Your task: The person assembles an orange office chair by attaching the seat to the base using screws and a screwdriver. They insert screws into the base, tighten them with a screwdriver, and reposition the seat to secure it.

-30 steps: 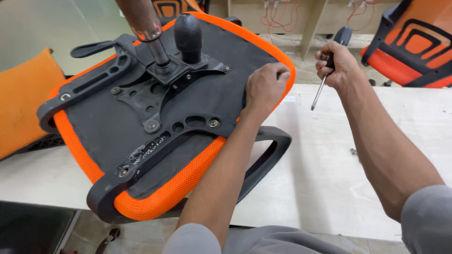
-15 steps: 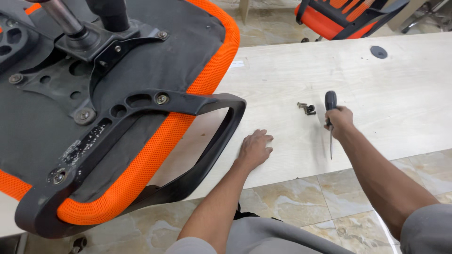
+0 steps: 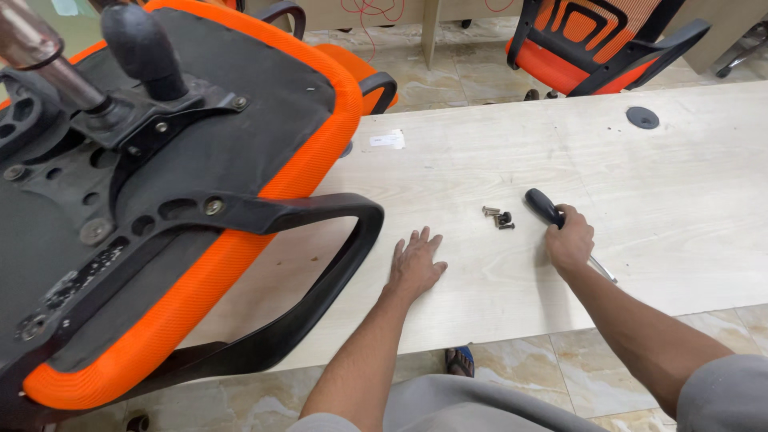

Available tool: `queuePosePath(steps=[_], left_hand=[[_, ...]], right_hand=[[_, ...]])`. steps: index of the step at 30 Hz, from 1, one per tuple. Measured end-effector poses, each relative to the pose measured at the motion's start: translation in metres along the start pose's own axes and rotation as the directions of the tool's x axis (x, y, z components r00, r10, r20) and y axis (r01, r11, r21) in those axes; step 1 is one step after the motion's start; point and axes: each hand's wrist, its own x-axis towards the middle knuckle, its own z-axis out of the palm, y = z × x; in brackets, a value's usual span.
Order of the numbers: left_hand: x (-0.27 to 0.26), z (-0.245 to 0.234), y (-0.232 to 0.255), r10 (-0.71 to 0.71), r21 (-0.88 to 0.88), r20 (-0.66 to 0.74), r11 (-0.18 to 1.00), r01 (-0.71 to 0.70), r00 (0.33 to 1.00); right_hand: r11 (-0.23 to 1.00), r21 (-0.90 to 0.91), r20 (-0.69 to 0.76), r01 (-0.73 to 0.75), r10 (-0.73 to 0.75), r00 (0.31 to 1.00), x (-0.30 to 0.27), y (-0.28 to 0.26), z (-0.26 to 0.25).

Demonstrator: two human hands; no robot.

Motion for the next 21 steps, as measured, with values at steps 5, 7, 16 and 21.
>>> queuePosePath(steps=[5,7,16,21], left_hand=[[0.050,0.011,0.053,-0.055,0.085,-0.023,0.995,0.056,0.998],[0.064,0.020,0.073,-0.086,0.092,-0.029,0.992,0.088,0.996],[0.071,0.057,0.081,-0.053,-0.069,-0.224,0.997,0.038,0.973],[0.075,0.055,0.075,-0.073,-0.169,-0.316,0.985,0.020,0.946]], right_hand=[[0.987,-0.046,0.017,0.157,-0.156,0.988,0.041,0.031,0.009],[0.978,-0.059,0.018,0.200,-0.199,0.980,0.043,0.039,0.007],[0.830,0.221,0.126,0.513,-0.545,0.829,0.015,0.000,-0.014],[0.699,0.206,0.307,0.685,-0.711,0.633,0.002,-0.050,0.000]])
